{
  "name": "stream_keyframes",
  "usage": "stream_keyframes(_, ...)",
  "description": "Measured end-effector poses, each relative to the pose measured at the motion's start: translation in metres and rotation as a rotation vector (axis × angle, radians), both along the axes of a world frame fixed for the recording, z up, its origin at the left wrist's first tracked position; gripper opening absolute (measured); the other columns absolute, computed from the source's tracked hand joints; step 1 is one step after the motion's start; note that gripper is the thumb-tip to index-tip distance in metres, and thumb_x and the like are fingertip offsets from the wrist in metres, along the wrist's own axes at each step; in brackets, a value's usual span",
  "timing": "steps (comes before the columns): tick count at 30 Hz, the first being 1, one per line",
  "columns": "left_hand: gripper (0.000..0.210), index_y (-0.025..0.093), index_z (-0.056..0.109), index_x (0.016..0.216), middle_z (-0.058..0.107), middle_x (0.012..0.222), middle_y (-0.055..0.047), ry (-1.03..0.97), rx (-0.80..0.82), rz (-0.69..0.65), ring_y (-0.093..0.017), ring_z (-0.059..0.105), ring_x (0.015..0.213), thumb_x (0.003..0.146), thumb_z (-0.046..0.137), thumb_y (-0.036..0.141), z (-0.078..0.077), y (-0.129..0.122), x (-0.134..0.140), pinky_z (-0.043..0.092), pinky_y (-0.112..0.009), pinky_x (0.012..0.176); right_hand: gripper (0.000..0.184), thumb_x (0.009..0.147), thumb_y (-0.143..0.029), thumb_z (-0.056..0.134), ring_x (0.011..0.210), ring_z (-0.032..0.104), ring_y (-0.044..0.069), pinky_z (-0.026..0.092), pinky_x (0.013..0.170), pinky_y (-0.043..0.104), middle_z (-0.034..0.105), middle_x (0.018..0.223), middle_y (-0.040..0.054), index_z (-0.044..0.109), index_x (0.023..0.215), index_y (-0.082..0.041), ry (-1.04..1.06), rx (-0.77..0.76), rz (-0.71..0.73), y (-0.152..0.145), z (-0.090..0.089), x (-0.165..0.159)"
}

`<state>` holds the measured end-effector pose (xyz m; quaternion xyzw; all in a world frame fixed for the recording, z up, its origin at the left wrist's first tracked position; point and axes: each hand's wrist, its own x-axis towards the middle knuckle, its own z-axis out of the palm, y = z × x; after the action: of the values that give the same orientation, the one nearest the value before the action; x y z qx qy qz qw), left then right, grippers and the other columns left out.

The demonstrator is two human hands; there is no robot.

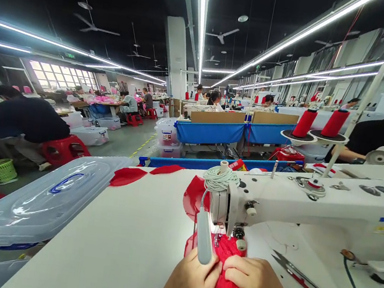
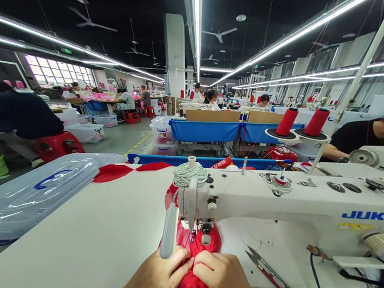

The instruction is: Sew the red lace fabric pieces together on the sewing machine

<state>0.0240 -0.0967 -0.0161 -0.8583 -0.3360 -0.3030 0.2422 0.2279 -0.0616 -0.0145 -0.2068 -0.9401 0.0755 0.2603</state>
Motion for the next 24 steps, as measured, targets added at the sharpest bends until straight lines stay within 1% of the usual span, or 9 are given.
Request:
stream_keyframes(3, 0.028, 0.013, 0.065, 0.093, 0.063, 0.081, -0.008, -0.034, -0.031, -0.01, -0.02, 0.06, 0.064, 0.096, 0.037, 0.015, -0.007, 0.001, 0.002, 0.05, -0.03, 0.052, 0.021, 0.093, -0.022, 0.035, 0.065, 0.054, 0.017, 0.037, 0.056, 0.03, 0.062, 0.081, 0.0046, 0.053, 0.082, -0.023, 0.036, -0.036, 0.011, -0.002, 0.001, 0.0)
stream_keyframes(6, 0.023, 0.014, 0.063, 0.089, 0.062, 0.079, -0.007, -0.075, -0.039, -0.001, -0.019, 0.059, 0.063, 0.092, 0.041, 0.012, -0.012, 0.002, 0.004, 0.047, -0.029, 0.049, 0.019, 0.093, -0.023, 0.037, 0.066, 0.055, 0.017, 0.038, 0.057, 0.029, 0.063, 0.083, 0.0048, 0.053, 0.083, -0.023, 0.039, -0.043, 0.014, -0.003, -0.001, 0.001)
stream_keyframes(9, 0.017, 0.017, 0.061, 0.086, 0.061, 0.075, -0.004, -0.105, -0.043, 0.005, -0.018, 0.057, 0.058, 0.083, 0.046, 0.009, -0.013, 0.003, 0.006, 0.042, -0.028, 0.047, 0.015, 0.094, -0.021, 0.04, 0.064, 0.054, 0.015, 0.037, 0.055, 0.028, 0.062, 0.084, 0.0036, 0.054, 0.087, -0.022, 0.065, 0.004, 0.053, 0.0, -0.006, 0.001)
stream_keyframes(11, 0.018, 0.019, 0.059, 0.085, 0.061, 0.072, -0.003, -0.15, -0.04, -0.015, -0.018, 0.055, 0.055, 0.076, 0.048, 0.009, -0.012, 0.003, 0.007, 0.039, -0.029, 0.046, 0.014, 0.094, -0.02, 0.04, 0.062, 0.051, 0.013, 0.034, 0.054, 0.027, 0.061, 0.084, 0.0025, 0.053, 0.09, -0.022, 0.091, 0.038, 0.087, 0.002, -0.009, 0.0)
stream_keyframes(14, 0.021, 0.02, 0.057, 0.084, 0.061, 0.069, -0.003, -0.217, -0.027, -0.059, -0.019, 0.054, 0.052, 0.069, 0.048, 0.008, -0.011, 0.003, 0.009, 0.035, -0.03, 0.046, 0.012, 0.094, -0.02, 0.041, 0.059, 0.045, 0.013, 0.031, 0.052, 0.027, 0.055, 0.078, 0.0003, 0.052, 0.088, -0.022, 0.115, 0.081, 0.077, 0.003, -0.014, 0.0)
stream_keyframes(16, 0.024, 0.021, 0.055, 0.083, 0.061, 0.069, -0.002, -0.237, -0.019, -0.074, -0.018, 0.054, 0.052, 0.067, 0.046, 0.006, -0.01, 0.003, 0.01, 0.034, -0.03, 0.046, 0.01, 0.093, -0.02, 0.044, 0.058, 0.042, 0.012, 0.03, 0.051, 0.027, 0.052, 0.076, -0.0007, 0.05, 0.086, -0.023, 0.117, 0.098, 0.055, 0.003, -0.016, -0.001)
stream_keyframes(18, 0.023, 0.021, 0.054, 0.081, 0.06, 0.067, -0.002, -0.254, -0.012, -0.085, -0.018, 0.051, 0.05, 0.065, 0.044, 0.006, -0.009, 0.002, 0.01, 0.033, -0.03, 0.046, 0.009, 0.092, -0.019, 0.044, 0.057, 0.042, 0.012, 0.03, 0.051, 0.028, 0.052, 0.076, -0.0007, 0.05, 0.086, -0.023, 0.113, 0.105, 0.04, 0.001, -0.016, 0.0)
stream_keyframes(20, 0.02, 0.022, 0.052, 0.079, 0.058, 0.066, -0.001, -0.263, -0.029, -0.088, -0.018, 0.049, 0.049, 0.065, 0.045, 0.009, -0.007, 0.002, 0.01, 0.032, -0.031, 0.046, 0.009, 0.091, -0.018, 0.043, 0.057, 0.043, 0.013, 0.03, 0.051, 0.028, 0.053, 0.077, -0.0005, 0.049, 0.087, -0.023, 0.105, 0.11, 0.031, 0.0, -0.014, -0.001)
stream_keyframes(24, 0.009, 0.022, 0.048, 0.073, 0.056, 0.064, -0.001, -0.264, -0.059, -0.094, -0.017, 0.048, 0.05, 0.07, 0.047, 0.014, -0.008, 0.001, 0.009, 0.032, -0.03, 0.049, 0.009, 0.088, -0.017, 0.042, 0.054, 0.044, 0.013, 0.03, 0.049, 0.028, 0.051, 0.073, -0.0017, 0.045, 0.084, -0.024, 0.103, 0.17, -0.009, -0.004, -0.008, -0.002)
